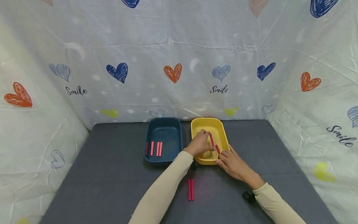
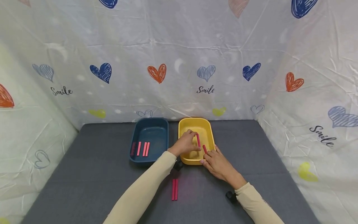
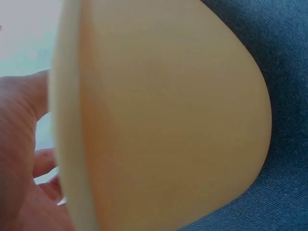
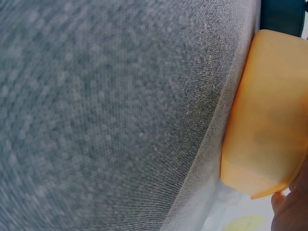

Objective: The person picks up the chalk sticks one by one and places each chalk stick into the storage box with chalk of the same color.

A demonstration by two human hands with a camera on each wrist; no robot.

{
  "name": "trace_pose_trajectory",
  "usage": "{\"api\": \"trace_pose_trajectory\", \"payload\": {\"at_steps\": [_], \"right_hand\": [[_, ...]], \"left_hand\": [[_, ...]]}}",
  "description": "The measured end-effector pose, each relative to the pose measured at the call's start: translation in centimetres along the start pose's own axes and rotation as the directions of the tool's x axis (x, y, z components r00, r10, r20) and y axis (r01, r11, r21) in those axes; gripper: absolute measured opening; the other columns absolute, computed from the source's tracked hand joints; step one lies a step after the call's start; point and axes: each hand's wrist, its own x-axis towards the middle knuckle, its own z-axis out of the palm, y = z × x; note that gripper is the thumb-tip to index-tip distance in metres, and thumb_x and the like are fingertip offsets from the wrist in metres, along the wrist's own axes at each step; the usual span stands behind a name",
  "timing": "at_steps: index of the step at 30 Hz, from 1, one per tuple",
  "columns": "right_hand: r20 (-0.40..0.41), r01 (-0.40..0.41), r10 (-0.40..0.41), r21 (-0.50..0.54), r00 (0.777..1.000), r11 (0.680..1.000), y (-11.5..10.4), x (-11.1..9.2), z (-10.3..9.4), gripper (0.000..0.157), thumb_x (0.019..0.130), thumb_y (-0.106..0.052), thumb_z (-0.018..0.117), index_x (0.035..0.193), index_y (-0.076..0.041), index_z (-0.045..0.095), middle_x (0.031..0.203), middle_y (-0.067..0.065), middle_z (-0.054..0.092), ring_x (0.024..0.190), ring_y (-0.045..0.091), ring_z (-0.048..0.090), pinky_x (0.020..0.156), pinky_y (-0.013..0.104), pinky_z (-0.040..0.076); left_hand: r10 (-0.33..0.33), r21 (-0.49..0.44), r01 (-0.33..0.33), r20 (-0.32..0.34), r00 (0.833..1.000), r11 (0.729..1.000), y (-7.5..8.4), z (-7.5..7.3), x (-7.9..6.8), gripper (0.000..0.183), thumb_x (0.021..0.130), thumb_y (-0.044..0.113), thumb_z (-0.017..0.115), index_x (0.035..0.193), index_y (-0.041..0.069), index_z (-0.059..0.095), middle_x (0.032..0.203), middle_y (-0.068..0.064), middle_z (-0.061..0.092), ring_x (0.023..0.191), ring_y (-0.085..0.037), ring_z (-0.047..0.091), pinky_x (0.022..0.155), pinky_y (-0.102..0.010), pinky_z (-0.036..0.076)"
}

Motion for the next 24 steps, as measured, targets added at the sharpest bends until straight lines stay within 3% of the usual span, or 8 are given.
{"api": "trace_pose_trajectory", "payload": {"at_steps": [13, 24], "right_hand": [[0.024, -0.022, 0.022, 0.010, 0.999, 1.000, 0.1, -0.1, -0.1, 0.020, 0.100, -0.031, 0.056, 0.101, -0.014, 0.065, 0.095, 0.002, 0.065, 0.098, 0.023, 0.060, 0.116, 0.060, 0.026], [0.026, -0.020, 0.019, 0.016, 0.999, 1.000, 0.1, 0.0, -0.1, 0.018, 0.099, -0.031, 0.056, 0.096, -0.015, 0.064, 0.095, 0.002, 0.065, 0.099, 0.024, 0.061, 0.117, 0.060, 0.025]], "left_hand": [[0.033, 0.155, -0.043, 0.070, 0.997, 0.987, 0.9, 1.0, 0.1, 0.075, 0.077, 0.047, 0.081, 0.137, 0.010, 0.054, 0.135, -0.008, 0.053, 0.118, -0.026, 0.051, 0.096, -0.036, 0.052], [-0.012, 0.208, -0.010, 0.101, 0.995, 0.978, 1.2, 1.5, 0.1, 0.064, 0.076, 0.045, 0.082, 0.127, 0.013, 0.061, 0.129, -0.006, 0.056, 0.109, -0.022, 0.053, 0.093, -0.039, 0.052]]}}
